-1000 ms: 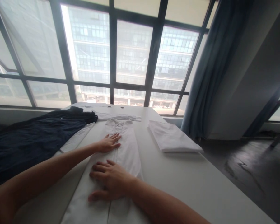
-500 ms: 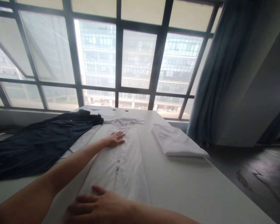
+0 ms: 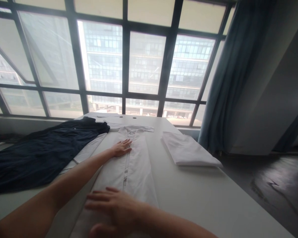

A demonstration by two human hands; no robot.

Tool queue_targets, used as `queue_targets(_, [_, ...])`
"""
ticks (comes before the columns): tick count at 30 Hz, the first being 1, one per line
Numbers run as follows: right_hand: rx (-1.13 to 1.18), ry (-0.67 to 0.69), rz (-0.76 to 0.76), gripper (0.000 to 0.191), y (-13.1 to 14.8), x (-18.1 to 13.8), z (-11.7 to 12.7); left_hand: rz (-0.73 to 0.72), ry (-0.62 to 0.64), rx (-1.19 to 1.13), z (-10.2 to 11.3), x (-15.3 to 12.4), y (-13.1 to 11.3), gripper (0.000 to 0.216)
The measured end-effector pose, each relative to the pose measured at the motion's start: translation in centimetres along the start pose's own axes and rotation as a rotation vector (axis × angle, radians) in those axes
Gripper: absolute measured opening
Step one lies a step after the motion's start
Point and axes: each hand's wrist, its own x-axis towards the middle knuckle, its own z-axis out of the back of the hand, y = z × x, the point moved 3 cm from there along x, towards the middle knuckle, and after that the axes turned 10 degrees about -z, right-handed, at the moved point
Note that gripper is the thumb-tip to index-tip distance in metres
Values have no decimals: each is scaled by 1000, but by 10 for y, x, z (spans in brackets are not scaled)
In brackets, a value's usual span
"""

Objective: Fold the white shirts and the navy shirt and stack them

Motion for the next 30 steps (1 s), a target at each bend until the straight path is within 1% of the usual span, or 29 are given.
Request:
queue_targets(1, [-12, -58, -92, 61, -12, -3, 8, 22, -50, 3, 2, -4, 0, 70])
queue_targets(3, [-65, -159, -306, 62, -43, -10, 25, 63, -143, -1, 7, -17, 2, 65])
queue_targets(4, [-94, -189, -411, 62, -60, -15, 34, 70, -168, -6, 10, -26, 4, 64])
queue_targets(6, [-139, -212, -587, 61, -93, -26, 48, 55, -173, -16, 14, -47, 8, 62])
queue_targets(9, [-225, -196, -843, 59, -133, -43, 61, -19, -116, -12, 18, -86, 10, 55])
queue_targets(11, [-274, -126, -1025, 62, -151, -54, 63, -67, -103, -1, 19, -111, 7, 50])
queue_targets(13, [-270, -30, -1149, 64, -162, -62, 61, -99, -115, -1, 19, -131, 0, 48])
queue_targets(14, [-259, 6, -1169, 63, -165, -65, 60, -111, -121, -10, 20, -140, -4, 47])
queue_targets(16, [-264, 25, -1140, 61, -168, -68, 59, -137, -107, -41, 22, -151, -10, 46])
queue_targets(19, [-312, -30, -1109, 66, -171, -71, 64, -148, -56, -81, 28, -159, -14, 51])
queue_targets(21, [-297, -86, -1082, 69, -172, -72, 67, -138, -30, -94, 33, -161, -16, 53])
queue_targets(24, [-197, -136, -913, 67, -167, -72, 71, -162, 24, -142, 39, -165, -22, 55])
queue_targets(26, [-113, -123, -814, 70, -162, -72, 72, -202, 68, -189, 41, -168, -29, 57])
queue_targets(30, [0, -69, -755, 83, -151, -74, 78, -270, 134, -239, 43, -173, -48, 65])
